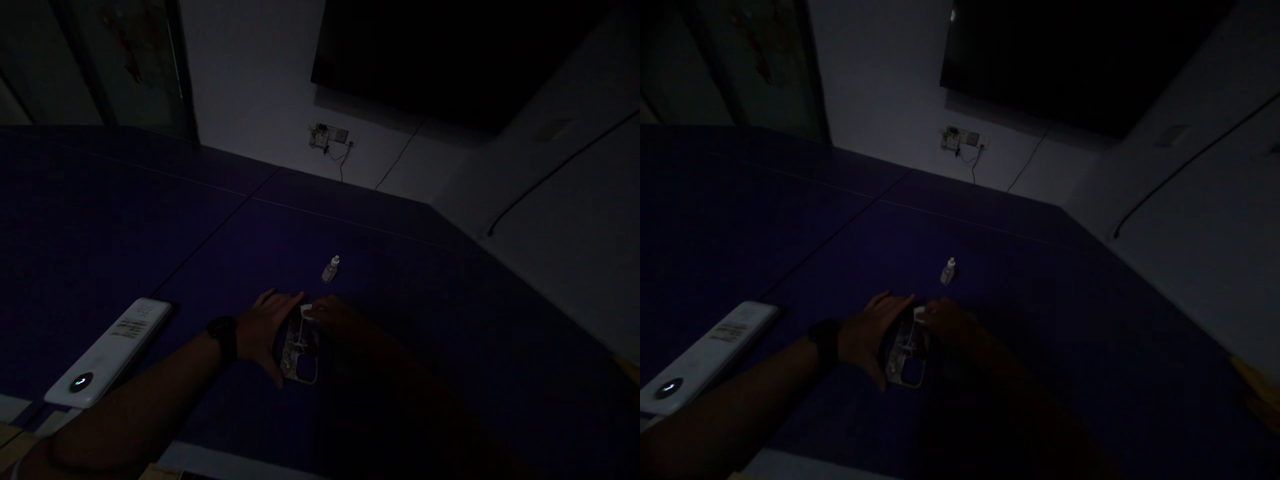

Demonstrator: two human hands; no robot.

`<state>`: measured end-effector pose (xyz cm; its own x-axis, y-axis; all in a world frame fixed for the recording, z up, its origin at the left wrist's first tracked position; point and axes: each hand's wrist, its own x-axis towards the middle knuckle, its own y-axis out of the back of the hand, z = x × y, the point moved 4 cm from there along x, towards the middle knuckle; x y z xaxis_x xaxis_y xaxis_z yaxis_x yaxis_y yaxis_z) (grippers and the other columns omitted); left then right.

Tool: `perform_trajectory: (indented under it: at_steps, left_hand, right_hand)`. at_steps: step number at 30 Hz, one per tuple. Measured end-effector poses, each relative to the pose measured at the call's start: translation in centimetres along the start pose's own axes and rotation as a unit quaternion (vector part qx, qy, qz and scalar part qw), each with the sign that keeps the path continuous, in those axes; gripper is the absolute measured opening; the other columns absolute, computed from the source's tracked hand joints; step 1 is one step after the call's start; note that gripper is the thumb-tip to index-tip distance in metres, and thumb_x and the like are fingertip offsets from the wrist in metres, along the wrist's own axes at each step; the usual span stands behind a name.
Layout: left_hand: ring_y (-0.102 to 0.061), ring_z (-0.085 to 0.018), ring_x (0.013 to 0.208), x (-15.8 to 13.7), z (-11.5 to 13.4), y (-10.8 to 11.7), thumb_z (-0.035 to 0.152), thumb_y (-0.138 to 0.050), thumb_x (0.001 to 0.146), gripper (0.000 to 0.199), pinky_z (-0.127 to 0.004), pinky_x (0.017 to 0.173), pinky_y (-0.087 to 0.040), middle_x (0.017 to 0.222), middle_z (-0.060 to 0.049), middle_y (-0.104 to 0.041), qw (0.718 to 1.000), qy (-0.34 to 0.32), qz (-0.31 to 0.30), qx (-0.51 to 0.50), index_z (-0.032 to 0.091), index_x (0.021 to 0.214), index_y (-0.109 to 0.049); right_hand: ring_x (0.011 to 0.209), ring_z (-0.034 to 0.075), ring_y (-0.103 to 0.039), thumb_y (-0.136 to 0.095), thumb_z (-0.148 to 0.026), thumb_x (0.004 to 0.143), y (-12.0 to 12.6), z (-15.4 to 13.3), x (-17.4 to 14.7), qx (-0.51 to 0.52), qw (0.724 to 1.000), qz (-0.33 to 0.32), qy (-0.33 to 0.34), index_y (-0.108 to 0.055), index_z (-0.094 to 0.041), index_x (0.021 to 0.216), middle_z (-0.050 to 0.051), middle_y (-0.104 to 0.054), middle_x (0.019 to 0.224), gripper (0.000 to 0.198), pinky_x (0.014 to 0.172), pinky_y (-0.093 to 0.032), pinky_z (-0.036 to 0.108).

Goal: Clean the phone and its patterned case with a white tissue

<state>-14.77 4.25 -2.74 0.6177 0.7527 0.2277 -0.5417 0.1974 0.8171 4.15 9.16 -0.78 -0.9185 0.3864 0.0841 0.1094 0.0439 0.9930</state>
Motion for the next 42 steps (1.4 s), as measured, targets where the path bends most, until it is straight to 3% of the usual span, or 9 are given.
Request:
perform_trajectory:
  at_steps: [5,12,15,21,24,31,35,38,42]
  left_hand:
    - [-0.036,-0.045,0.141,-0.1,0.1,0.1,0.082,-0.079,0.039,0.156,-0.067,0.117,-0.007,0.155,-0.024,-0.037,1.000,0.004,-0.003,0.001,0.022,0.160,0.000]
    - [-0.036,-0.045,0.141,-0.1,-0.1,0.0,0.084,-0.076,0.042,0.158,-0.066,0.117,-0.008,0.156,-0.026,-0.035,1.000,0.001,-0.014,0.021,0.020,0.159,0.008]
    - [-0.036,-0.045,0.141,-0.1,-0.1,-0.1,0.084,-0.076,0.043,0.158,-0.066,0.117,-0.005,0.156,-0.026,-0.035,1.000,-0.005,-0.011,0.023,0.019,0.159,0.010]
    - [-0.037,-0.045,0.140,-0.1,-0.2,-0.2,0.084,-0.076,0.043,0.160,-0.066,0.117,-0.007,0.155,-0.026,-0.037,0.999,0.002,-0.020,0.037,0.018,0.158,0.013]
    - [-0.036,-0.046,0.140,-0.2,-0.5,-0.4,0.083,-0.076,0.043,0.161,-0.067,0.116,-0.007,0.155,-0.028,-0.035,0.998,0.008,-0.027,0.048,0.016,0.158,0.014]
    - [-0.036,-0.046,0.140,-0.3,-0.7,-0.6,0.083,-0.075,0.045,0.161,-0.068,0.114,-0.007,0.157,-0.029,-0.031,0.998,0.001,-0.026,0.057,0.017,0.156,0.020]
    - [-0.035,-0.046,0.141,-0.2,-0.6,-0.6,0.082,-0.076,0.046,0.160,-0.068,0.114,-0.007,0.157,-0.029,-0.031,0.998,0.005,-0.035,0.059,0.017,0.156,0.022]
    - [-0.035,-0.046,0.141,-0.2,-0.6,-0.5,0.082,-0.076,0.044,0.161,-0.068,0.114,-0.007,0.156,-0.029,-0.032,0.997,0.008,-0.039,0.059,0.018,0.156,0.020]
    - [-0.037,-0.046,0.140,-0.2,-0.6,-0.4,0.083,-0.076,0.044,0.160,-0.069,0.114,-0.007,0.155,-0.028,-0.034,0.998,0.007,-0.032,0.057,0.020,0.157,0.019]
  right_hand:
    - [0.099,0.022,-0.061,-0.049,-0.010,0.097,-0.3,1.1,0.7,-0.019,1.000,0.001,-0.010,-0.066,-0.016,0.121,0.013,-0.067,0.113,0.031,0.088,-0.050,0.036]
    - [0.100,0.021,-0.061,-0.049,-0.018,0.100,-1.4,-4.8,-3.0,0.014,0.994,-0.009,0.112,-0.061,-0.014,0.128,0.014,-0.068,0.113,0.031,0.086,-0.051,0.032]
    - [0.100,0.020,-0.062,-0.051,-0.017,0.100,-1.3,-3.8,-2.7,0.021,0.998,0.005,0.067,-0.064,-0.017,0.124,0.011,-0.069,0.111,0.028,0.085,-0.051,0.030]
    - [0.096,0.021,-0.063,-0.048,-0.011,0.100,-1.3,1.4,0.9,0.000,0.999,0.044,-0.029,-0.065,-0.012,0.118,0.012,-0.066,0.105,0.025,0.086,-0.052,0.034]
    - [0.097,0.020,-0.063,-0.050,-0.010,0.099,-1.5,0.8,0.7,0.002,0.999,0.033,-0.018,-0.066,-0.013,0.117,0.012,-0.066,0.106,0.025,0.086,-0.052,0.033]
    - [0.112,0.020,-0.062,-0.050,-0.014,0.099,-2.2,-4.5,-3.3,0.032,0.998,-0.023,0.048,-0.060,-0.018,0.132,0.011,-0.066,0.121,0.034,0.094,-0.051,0.031]
    - [0.108,0.020,-0.062,-0.050,-0.015,0.100,-1.5,-2.1,-1.7,0.039,0.999,0.002,-0.025,-0.064,-0.017,0.125,0.011,-0.067,0.117,0.029,0.092,-0.051,0.030]
    - [0.093,0.019,-0.063,-0.045,-0.013,0.102,-1.2,0.2,0.3,0.032,0.997,0.016,-0.064,-0.067,-0.013,0.116,0.011,-0.067,0.104,0.026,0.082,-0.052,0.030]
    - [0.087,0.018,-0.063,-0.049,-0.014,0.100,-1.4,-0.5,0.3,0.037,0.998,0.009,-0.052,-0.069,-0.015,0.110,0.009,-0.067,0.099,0.022,0.078,-0.051,0.027]
